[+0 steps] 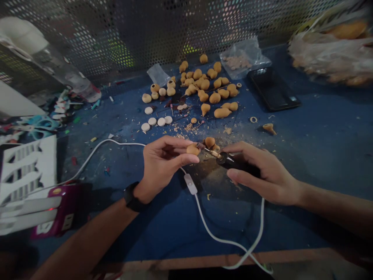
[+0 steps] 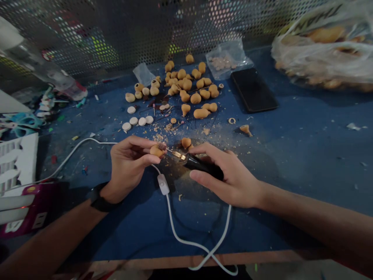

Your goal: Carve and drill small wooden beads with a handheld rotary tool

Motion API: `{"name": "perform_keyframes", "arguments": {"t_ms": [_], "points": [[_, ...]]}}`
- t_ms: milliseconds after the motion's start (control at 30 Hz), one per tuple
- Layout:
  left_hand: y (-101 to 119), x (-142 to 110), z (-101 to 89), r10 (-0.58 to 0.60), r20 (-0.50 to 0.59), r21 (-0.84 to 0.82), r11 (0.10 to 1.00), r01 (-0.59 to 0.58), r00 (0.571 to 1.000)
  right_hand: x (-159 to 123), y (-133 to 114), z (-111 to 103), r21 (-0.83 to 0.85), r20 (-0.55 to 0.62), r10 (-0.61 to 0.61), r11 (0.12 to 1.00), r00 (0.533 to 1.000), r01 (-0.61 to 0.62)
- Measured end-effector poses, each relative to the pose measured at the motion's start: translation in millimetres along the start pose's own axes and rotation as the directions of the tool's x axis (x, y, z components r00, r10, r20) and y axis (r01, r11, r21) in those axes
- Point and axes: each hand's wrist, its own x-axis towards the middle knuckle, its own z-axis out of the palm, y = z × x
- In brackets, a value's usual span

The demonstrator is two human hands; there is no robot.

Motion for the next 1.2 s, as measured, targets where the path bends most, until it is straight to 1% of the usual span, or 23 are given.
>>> {"name": "perform_keyframes", "arguments": {"t_ms": [100, 267, 367, 667, 800, 1000, 1200], "points": [[0.5, 0.3, 0.3, 0.014, 0.002, -0.015, 1.0, -0.013, 1.0, 0.2, -0.3, 0.2, -0.015, -0.006, -0.002, 1.0, 1.0, 0.002], [1.4, 0.1, 0.3, -0.02, -0.013, 0.025, 0.999, 0.021, 1.0, 0.9, -1.2, -0.5, -0.01, 0.016, 0.017, 1.0, 1.0, -0.017], [2.2, 0.3, 1.1, -0.011, -0.009, 0.023, 1.0, 0.012, 1.0, 1.1, -1.4, -0.6, -0.003, 0.012, 0.001, 1.0, 1.0, -0.001], [5.8, 1.3, 5.0, 0.013, -0.043, 0.121, 0.993, -0.008, 0.999, 0.7, -0.9, 0.2, -0.034, 0.025, 0.02, 0.999, 0.999, -0.019], [4.9, 0.3, 4.3, 0.033, -0.045, 0.116, 0.993, -0.028, 0.998, 1.4, -1.4, 0.0, -0.038, 0.016, 0.011, 0.999, 1.0, -0.011], [3.8, -0.4, 4.0, 0.015, -0.055, 0.143, 0.99, -0.007, 0.998, 2.0, -1.5, 0.2, -0.035, 0.019, 0.017, 0.999, 1.0, -0.017], [4.7, 0.1, 4.9, 0.026, -0.052, 0.146, 0.989, -0.018, 0.998, 2.3, -1.6, -0.1, -0.023, 0.025, 0.023, 0.999, 0.999, -0.022]]}}
